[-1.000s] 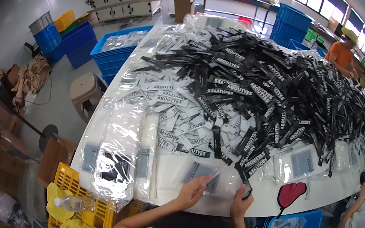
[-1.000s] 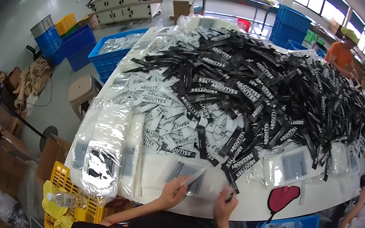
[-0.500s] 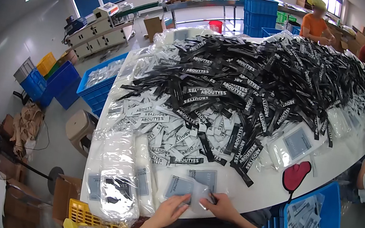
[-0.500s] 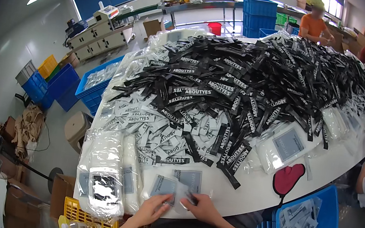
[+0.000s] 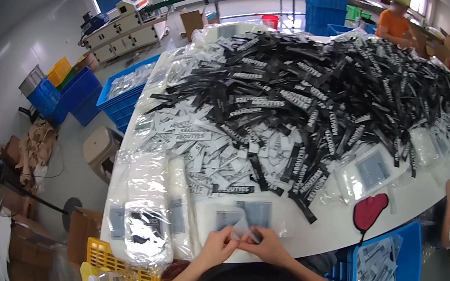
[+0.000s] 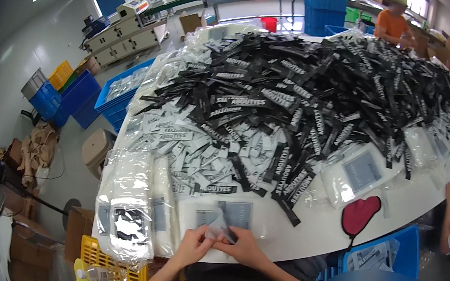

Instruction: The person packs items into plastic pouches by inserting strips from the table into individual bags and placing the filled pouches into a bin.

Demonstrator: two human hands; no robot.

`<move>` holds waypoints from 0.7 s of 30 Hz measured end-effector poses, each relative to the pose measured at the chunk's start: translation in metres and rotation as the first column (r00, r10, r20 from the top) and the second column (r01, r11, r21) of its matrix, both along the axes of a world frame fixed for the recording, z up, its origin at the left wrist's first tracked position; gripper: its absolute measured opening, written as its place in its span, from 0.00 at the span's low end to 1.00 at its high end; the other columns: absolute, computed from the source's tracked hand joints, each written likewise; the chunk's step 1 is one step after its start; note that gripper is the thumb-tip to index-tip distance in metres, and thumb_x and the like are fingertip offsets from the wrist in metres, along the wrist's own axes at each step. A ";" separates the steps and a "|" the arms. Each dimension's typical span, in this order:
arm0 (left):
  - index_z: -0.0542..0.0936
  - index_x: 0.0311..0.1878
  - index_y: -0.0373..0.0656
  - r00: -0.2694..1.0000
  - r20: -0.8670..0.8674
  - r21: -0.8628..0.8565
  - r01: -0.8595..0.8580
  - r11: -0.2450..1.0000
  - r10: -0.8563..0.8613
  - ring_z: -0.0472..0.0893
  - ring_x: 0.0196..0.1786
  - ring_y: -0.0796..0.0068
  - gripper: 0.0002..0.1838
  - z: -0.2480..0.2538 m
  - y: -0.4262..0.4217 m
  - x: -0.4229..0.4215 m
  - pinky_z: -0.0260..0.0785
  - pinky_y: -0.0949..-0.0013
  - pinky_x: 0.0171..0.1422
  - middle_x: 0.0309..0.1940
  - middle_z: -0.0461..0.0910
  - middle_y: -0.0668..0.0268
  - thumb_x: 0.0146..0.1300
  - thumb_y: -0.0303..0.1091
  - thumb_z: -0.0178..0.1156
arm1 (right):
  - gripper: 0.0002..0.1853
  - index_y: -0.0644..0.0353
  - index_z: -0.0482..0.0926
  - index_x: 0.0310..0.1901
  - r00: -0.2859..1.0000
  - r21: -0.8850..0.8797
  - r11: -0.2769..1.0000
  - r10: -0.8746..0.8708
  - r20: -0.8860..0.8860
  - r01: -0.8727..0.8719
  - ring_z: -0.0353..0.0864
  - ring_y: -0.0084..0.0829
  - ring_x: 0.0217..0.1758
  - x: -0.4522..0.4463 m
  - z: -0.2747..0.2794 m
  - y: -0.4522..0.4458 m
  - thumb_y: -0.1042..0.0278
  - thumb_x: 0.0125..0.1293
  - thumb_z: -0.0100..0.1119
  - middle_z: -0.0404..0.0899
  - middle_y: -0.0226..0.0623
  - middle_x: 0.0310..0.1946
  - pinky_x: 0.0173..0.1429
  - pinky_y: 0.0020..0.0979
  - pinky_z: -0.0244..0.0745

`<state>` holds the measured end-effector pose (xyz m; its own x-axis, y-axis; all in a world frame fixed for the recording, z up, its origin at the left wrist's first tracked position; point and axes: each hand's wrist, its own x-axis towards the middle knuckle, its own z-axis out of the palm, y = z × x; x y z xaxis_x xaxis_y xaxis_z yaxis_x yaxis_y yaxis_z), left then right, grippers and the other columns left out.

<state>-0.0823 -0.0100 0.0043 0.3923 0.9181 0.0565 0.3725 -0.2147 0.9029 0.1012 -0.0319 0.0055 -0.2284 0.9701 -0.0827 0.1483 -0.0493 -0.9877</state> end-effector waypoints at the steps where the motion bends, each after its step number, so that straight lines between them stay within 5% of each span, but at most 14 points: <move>1: 0.75 0.37 0.37 0.997 0.076 -0.020 -0.029 0.999 0.031 0.76 0.19 0.70 0.08 -0.010 0.000 0.006 0.66 0.66 0.24 0.17 0.75 0.57 0.55 0.29 0.58 | 0.16 0.66 0.77 0.37 0.999 -0.047 0.999 -0.002 -0.033 0.000 0.74 0.28 0.27 0.003 0.009 0.000 0.64 0.52 0.70 0.77 0.35 0.25 0.34 0.30 0.70; 3: 0.76 0.45 0.38 0.987 0.137 0.053 -0.090 0.995 0.082 0.77 0.22 0.75 0.13 -0.050 0.000 0.020 0.68 0.67 0.25 0.20 0.78 0.58 0.55 0.28 0.57 | 0.19 0.64 0.75 0.42 0.975 0.202 0.961 -0.208 0.074 0.190 0.74 0.27 0.30 0.002 0.005 -0.005 0.65 0.51 0.71 0.76 0.38 0.31 0.36 0.29 0.70; 4: 0.75 0.49 0.38 0.950 0.287 -0.023 -0.123 0.992 0.125 0.79 0.26 0.77 0.15 -0.051 -0.004 0.034 0.71 0.70 0.29 0.25 0.81 0.61 0.57 0.27 0.57 | 0.24 0.64 0.73 0.48 0.973 0.166 0.972 -0.189 0.132 0.166 0.75 0.33 0.41 0.006 0.010 -0.007 0.69 0.50 0.70 0.73 0.43 0.42 0.42 0.32 0.72; 5: 0.73 0.51 0.37 0.982 0.151 -0.169 -0.086 0.982 0.112 0.81 0.31 0.77 0.17 -0.036 -0.008 0.036 0.74 0.72 0.33 0.30 0.82 0.63 0.57 0.26 0.58 | 0.29 0.62 0.70 0.53 0.955 0.398 0.901 -0.252 0.159 0.171 0.74 0.42 0.49 0.008 -0.002 -0.007 0.72 0.47 0.69 0.69 0.46 0.48 0.49 0.35 0.73; 6: 0.73 0.50 0.35 0.989 0.069 -0.268 -0.105 0.958 0.127 0.81 0.32 0.77 0.16 -0.037 -0.010 0.040 0.74 0.72 0.34 0.31 0.82 0.62 0.57 0.25 0.58 | 0.32 0.61 0.69 0.55 0.927 0.388 0.907 -0.274 0.255 0.162 0.71 0.48 0.54 0.010 0.015 -0.013 0.74 0.44 0.68 0.66 0.47 0.52 0.54 0.38 0.71; 8: 0.73 0.48 0.35 0.952 0.284 -0.261 -0.040 0.964 0.117 0.81 0.33 0.74 0.14 -0.043 -0.017 0.045 0.74 0.70 0.36 0.32 0.81 0.60 0.58 0.25 0.58 | 0.34 0.59 0.69 0.55 0.894 0.333 0.933 -0.258 0.367 0.133 0.72 0.47 0.52 0.013 0.023 -0.019 0.77 0.41 0.68 0.65 0.46 0.54 0.53 0.38 0.72; 11: 0.74 0.47 0.36 0.986 0.145 -0.177 0.109 0.978 -0.084 0.82 0.38 0.67 0.14 -0.038 -0.012 0.037 0.73 0.67 0.42 0.36 0.81 0.55 0.57 0.25 0.59 | 0.33 0.63 0.71 0.53 0.881 0.490 0.868 -0.294 0.372 0.083 0.73 0.45 0.48 0.013 0.014 -0.017 0.82 0.38 0.63 0.70 0.46 0.51 0.49 0.38 0.73; 14: 0.77 0.43 0.35 0.992 0.078 -0.105 0.106 0.989 -0.098 0.81 0.38 0.69 0.11 -0.011 -0.007 0.042 0.72 0.69 0.41 0.34 0.80 0.59 0.54 0.20 0.59 | 0.32 0.66 0.73 0.51 0.898 0.531 0.847 -0.216 0.383 -0.023 0.74 0.44 0.44 0.014 0.012 -0.010 0.86 0.35 0.59 0.75 0.45 0.48 0.46 0.37 0.73; 18: 0.77 0.44 0.35 0.984 0.035 0.102 0.171 0.980 -0.175 0.79 0.45 0.51 0.14 -0.006 0.005 0.046 0.72 0.61 0.48 0.41 0.79 0.52 0.53 0.26 0.62 | 0.32 0.67 0.75 0.49 0.908 0.556 0.827 -0.167 0.384 -0.084 0.75 0.43 0.37 0.022 0.015 -0.002 0.87 0.33 0.58 0.79 0.44 0.45 0.42 0.37 0.74; 21: 0.78 0.44 0.36 0.978 -0.071 0.091 0.200 0.976 -0.194 0.77 0.48 0.49 0.16 -0.002 0.002 0.044 0.72 0.58 0.50 0.44 0.78 0.51 0.49 0.26 0.63 | 0.30 0.66 0.77 0.47 0.928 0.543 0.837 -0.149 0.342 -0.066 0.76 0.42 0.34 0.034 0.013 -0.001 0.88 0.32 0.58 0.80 0.43 0.43 0.40 0.37 0.74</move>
<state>-0.0384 -0.0079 0.0028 0.5703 0.8138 0.1118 0.3683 -0.3749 0.8508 0.1348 -0.0333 0.0183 -0.2458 0.8894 0.3854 0.5035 0.4570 -0.7332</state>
